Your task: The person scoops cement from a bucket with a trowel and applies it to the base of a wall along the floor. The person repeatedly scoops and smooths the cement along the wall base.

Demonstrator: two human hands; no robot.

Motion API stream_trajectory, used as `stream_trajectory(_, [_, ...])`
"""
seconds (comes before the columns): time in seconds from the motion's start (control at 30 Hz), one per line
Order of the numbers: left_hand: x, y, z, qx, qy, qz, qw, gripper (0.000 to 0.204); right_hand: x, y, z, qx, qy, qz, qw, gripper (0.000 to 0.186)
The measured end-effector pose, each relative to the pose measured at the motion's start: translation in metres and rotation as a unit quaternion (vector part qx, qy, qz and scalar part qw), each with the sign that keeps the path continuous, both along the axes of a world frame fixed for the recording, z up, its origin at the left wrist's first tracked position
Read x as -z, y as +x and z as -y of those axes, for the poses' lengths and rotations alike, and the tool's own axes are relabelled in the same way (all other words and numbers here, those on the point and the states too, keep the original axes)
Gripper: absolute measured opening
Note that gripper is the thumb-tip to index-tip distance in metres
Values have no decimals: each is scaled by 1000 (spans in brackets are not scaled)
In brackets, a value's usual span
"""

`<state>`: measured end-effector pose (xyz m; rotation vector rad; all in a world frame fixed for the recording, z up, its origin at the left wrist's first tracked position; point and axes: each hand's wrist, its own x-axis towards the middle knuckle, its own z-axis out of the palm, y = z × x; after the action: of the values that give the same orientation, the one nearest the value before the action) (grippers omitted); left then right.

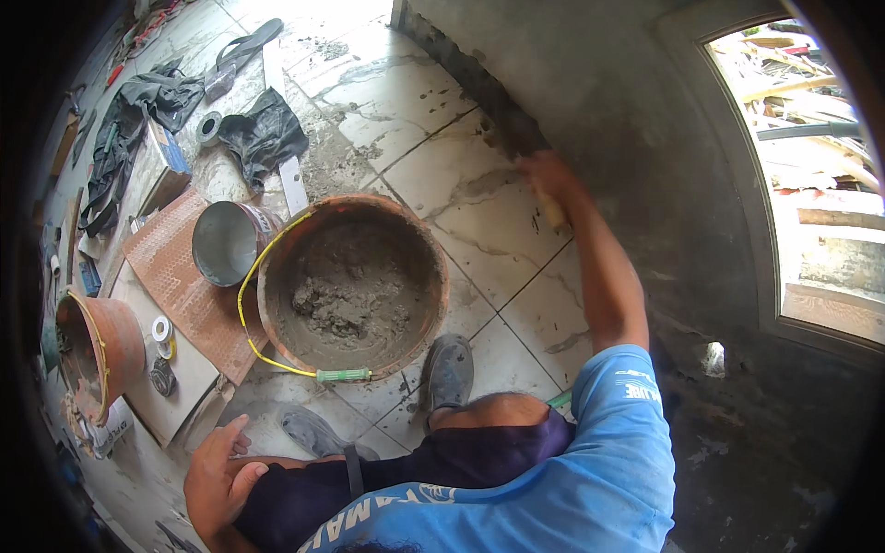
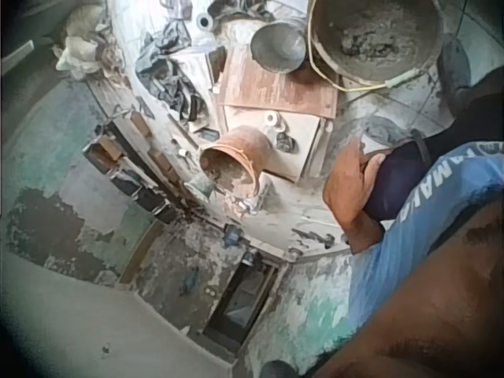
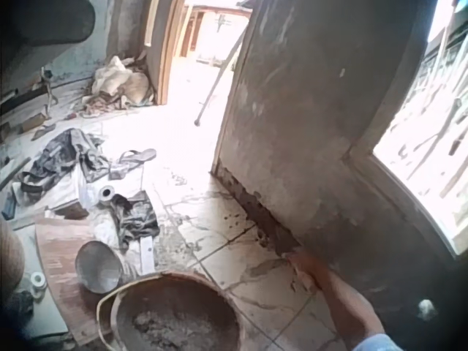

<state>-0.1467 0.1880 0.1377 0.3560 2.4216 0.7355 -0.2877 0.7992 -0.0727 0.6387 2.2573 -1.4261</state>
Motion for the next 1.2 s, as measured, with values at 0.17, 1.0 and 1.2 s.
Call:
stream_trajectory(0.17, [-11,5,-4,17,-56,-26,998,69,-128,54,38,-43,250,18,967,37])
stream_trajectory(1.0, [-25,13,29,96,12,-56,994,63,-80,77,207,-503,320,14,803,32])
stream_trajectory(1.2, [-24,12,22,88,25,-59,994,63,-80,89,200,-464,280,-59,838,31])
